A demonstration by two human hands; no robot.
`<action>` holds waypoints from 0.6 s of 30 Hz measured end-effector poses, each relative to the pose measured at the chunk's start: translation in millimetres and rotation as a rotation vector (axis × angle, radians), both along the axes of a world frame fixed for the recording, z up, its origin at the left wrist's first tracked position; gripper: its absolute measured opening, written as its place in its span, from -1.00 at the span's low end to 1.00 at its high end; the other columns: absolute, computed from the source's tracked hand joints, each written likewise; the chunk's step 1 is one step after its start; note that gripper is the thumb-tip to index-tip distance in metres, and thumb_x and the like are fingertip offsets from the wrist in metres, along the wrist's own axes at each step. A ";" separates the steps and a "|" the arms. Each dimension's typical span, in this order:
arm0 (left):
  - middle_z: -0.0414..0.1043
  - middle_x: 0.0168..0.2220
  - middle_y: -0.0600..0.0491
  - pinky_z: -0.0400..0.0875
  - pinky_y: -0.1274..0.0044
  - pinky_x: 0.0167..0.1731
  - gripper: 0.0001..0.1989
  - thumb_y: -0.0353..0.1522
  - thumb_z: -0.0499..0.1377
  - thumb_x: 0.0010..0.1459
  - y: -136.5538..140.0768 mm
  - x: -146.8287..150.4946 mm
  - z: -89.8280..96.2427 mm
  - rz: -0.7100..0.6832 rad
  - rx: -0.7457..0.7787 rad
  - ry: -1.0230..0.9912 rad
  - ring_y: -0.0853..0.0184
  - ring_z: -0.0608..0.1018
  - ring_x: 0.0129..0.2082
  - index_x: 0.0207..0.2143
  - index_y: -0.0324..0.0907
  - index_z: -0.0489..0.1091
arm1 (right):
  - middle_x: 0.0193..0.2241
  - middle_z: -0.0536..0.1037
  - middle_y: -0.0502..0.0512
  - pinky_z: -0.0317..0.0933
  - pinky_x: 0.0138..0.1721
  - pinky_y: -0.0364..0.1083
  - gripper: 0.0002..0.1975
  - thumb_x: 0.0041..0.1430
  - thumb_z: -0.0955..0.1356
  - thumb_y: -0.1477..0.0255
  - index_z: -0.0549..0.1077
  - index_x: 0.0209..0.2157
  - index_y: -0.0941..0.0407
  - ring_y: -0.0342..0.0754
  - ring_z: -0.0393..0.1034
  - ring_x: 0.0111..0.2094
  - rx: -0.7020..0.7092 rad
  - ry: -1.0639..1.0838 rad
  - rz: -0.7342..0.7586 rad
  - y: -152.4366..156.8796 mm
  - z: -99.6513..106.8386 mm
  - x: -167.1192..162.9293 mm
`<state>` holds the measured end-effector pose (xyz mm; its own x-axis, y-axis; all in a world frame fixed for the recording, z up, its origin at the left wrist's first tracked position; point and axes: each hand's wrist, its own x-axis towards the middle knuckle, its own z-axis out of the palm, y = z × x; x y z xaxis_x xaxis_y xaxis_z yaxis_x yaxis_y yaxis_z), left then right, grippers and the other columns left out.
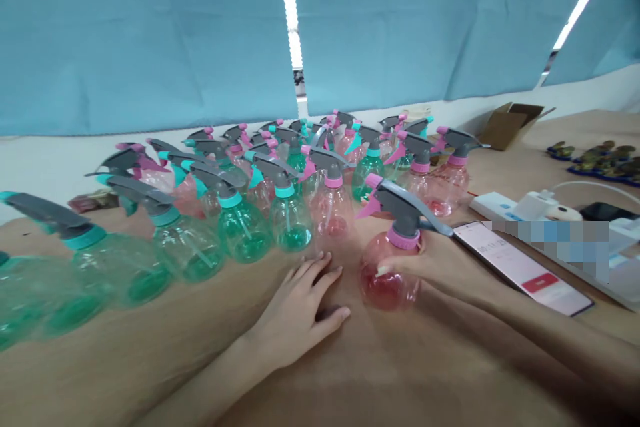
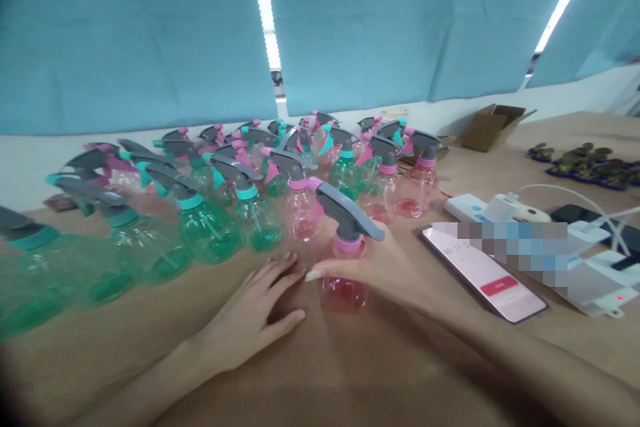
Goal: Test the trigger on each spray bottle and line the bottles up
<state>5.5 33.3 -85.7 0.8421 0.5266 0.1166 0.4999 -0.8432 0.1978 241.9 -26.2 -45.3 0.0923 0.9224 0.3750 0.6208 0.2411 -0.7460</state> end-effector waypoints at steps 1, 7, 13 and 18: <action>0.08 0.27 -0.11 0.07 0.21 0.17 -0.46 -0.11 0.08 0.26 -0.1 0.1 -0.1 0.001 0.001 -0.003 0.11 0.14 0.25 0.19 -0.20 0.19 | -0.30 0.56 0.09 0.36 -0.19 0.14 -0.60 -0.08 0.45 0.12 0.46 -0.22 0.04 0.12 0.48 -0.22 -0.013 0.004 0.011 -1.7 -2.9 1.1; 0.10 0.26 -0.14 0.08 0.19 0.17 -0.46 -0.12 0.09 0.25 -0.6 1.0 0.0 0.011 -0.011 -0.022 0.08 0.14 0.25 0.18 -0.22 0.22 | -0.06 0.44 0.20 0.25 -0.05 0.19 -0.28 -0.19 0.49 0.08 0.26 0.00 0.04 0.22 0.34 -0.01 0.051 -0.134 -0.202 -22.9 -17.8 -2.5; 0.10 0.26 -0.15 0.09 0.19 0.16 -0.47 -0.12 0.09 0.26 -1.0 -0.4 -0.7 0.003 -0.008 -0.035 0.08 0.14 0.25 0.17 -0.23 0.22 | -0.17 0.44 0.18 0.28 -0.14 0.13 -0.49 -0.06 0.43 0.07 0.34 -0.14 0.08 0.17 0.37 -0.11 0.176 -0.287 -0.279 -26.6 -20.7 2.2; 0.11 0.25 -0.13 0.09 0.20 0.16 -0.49 -0.13 0.09 0.26 -0.3 -1.2 -1.0 0.001 -0.001 -0.059 0.09 0.15 0.25 0.17 -0.20 0.24 | -0.08 0.42 0.28 0.35 -0.25 0.09 -0.50 0.05 0.37 0.09 0.41 -0.08 0.14 0.07 0.43 -0.26 0.172 -0.331 -0.247 -0.6 -13.6 22.8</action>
<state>4.3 33.0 -86.7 0.8332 0.5278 0.1651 0.4884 -0.8423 0.2278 264.7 -26.8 -59.0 0.1513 0.8091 0.5678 0.8741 0.1587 -0.4591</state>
